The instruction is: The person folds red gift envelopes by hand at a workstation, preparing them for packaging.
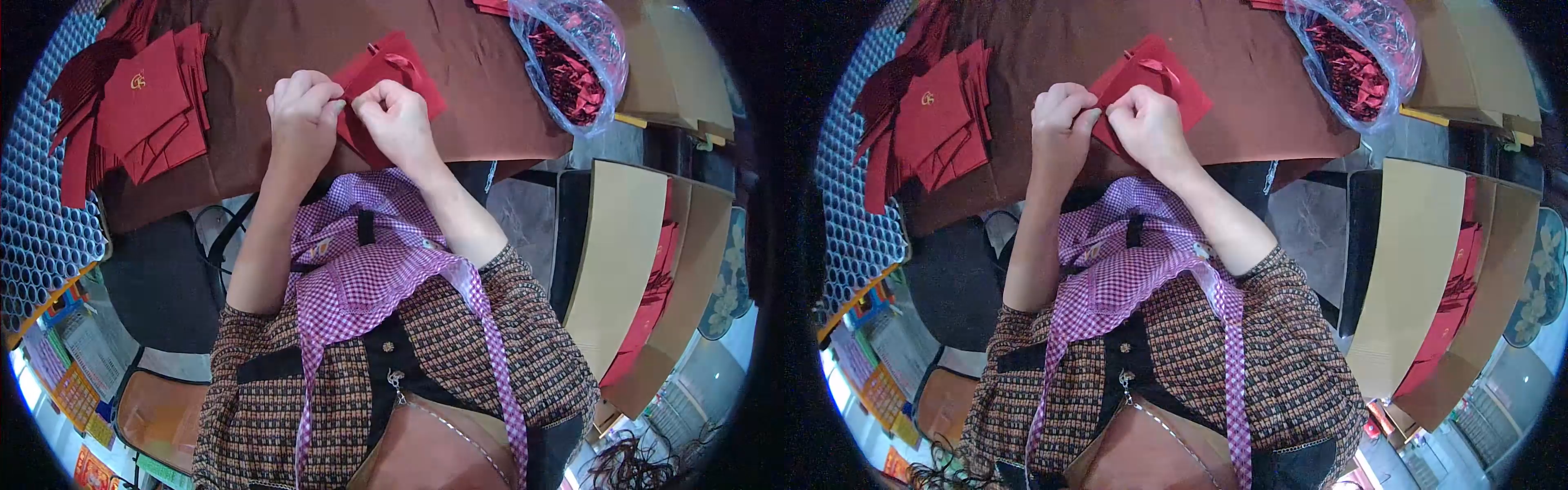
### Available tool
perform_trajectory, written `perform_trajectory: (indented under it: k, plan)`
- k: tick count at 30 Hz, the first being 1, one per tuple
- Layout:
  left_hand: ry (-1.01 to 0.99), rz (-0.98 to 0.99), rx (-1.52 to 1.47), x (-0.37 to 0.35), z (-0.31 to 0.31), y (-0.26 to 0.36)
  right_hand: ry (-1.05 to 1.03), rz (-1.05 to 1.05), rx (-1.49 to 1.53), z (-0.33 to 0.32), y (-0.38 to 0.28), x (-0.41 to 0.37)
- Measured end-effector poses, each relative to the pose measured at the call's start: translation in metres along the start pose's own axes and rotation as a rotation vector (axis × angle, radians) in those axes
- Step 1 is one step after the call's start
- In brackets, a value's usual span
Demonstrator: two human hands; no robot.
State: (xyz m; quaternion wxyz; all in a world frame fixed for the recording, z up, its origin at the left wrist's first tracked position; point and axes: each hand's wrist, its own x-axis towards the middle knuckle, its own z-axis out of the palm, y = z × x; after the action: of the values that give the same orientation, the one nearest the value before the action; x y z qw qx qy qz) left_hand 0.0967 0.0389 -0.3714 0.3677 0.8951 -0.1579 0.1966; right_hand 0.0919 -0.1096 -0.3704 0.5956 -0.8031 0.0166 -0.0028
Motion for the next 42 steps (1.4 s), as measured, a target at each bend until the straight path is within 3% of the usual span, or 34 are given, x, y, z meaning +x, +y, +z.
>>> perform_trajectory:
  k: [2, 4, 6, 9, 10, 12, 17, 19, 20, 23, 27, 33, 38, 42]
  plan:
    - [-0.001, 0.003, -0.026, 0.001, 0.002, -0.003, -0.044, 0.067, 0.050, -0.002, 0.005, 0.004]
    - [0.013, 0.034, -0.032, 0.000, 0.003, -0.005, -0.113, 0.177, 0.312, 0.001, 0.015, 0.006]
    - [0.003, 0.023, -0.052, 0.001, 0.001, -0.004, -0.094, 0.185, 0.177, 0.003, 0.009, 0.002]
    - [0.001, 0.017, -0.084, 0.001, 0.001, -0.005, 0.149, -0.448, -0.286, 0.011, 0.013, -0.004]
    - [0.010, 0.023, -0.096, 0.000, 0.001, -0.006, 0.149, -0.447, -0.285, 0.011, 0.013, -0.003]
    - [0.007, 0.025, -0.134, 0.001, 0.001, -0.011, 0.154, -0.678, -0.523, 0.012, 0.013, -0.002]
    - [-0.005, 0.019, -0.179, 0.002, 0.000, -0.013, 0.178, -0.599, -0.382, 0.015, 0.012, -0.002]
    - [-0.004, 0.009, -0.229, 0.001, -0.001, -0.012, 0.015, 0.013, 0.037, 0.011, 0.000, -0.004]
    - [-0.009, 0.010, -0.232, 0.001, 0.000, -0.011, 0.019, 0.017, 0.037, 0.011, 0.005, -0.002]
    - [-0.043, 0.021, -0.218, 0.000, -0.001, -0.009, -0.144, 0.290, 0.362, 0.008, 0.007, 0.002]
    - [-0.031, 0.020, -0.200, 0.003, 0.000, -0.009, -0.145, 0.287, 0.357, 0.004, -0.002, 0.000]
    - [-0.079, 0.037, -0.168, 0.005, -0.008, -0.004, -0.096, -0.007, 0.004, -0.007, 0.007, -0.006]
    - [-0.045, 0.108, -0.187, 0.008, -0.004, -0.001, -0.049, -0.136, -0.121, -0.001, 0.009, -0.007]
    - [-0.133, 0.126, -0.138, 0.007, -0.011, 0.003, 0.088, -0.291, -0.199, 0.001, 0.008, -0.007]
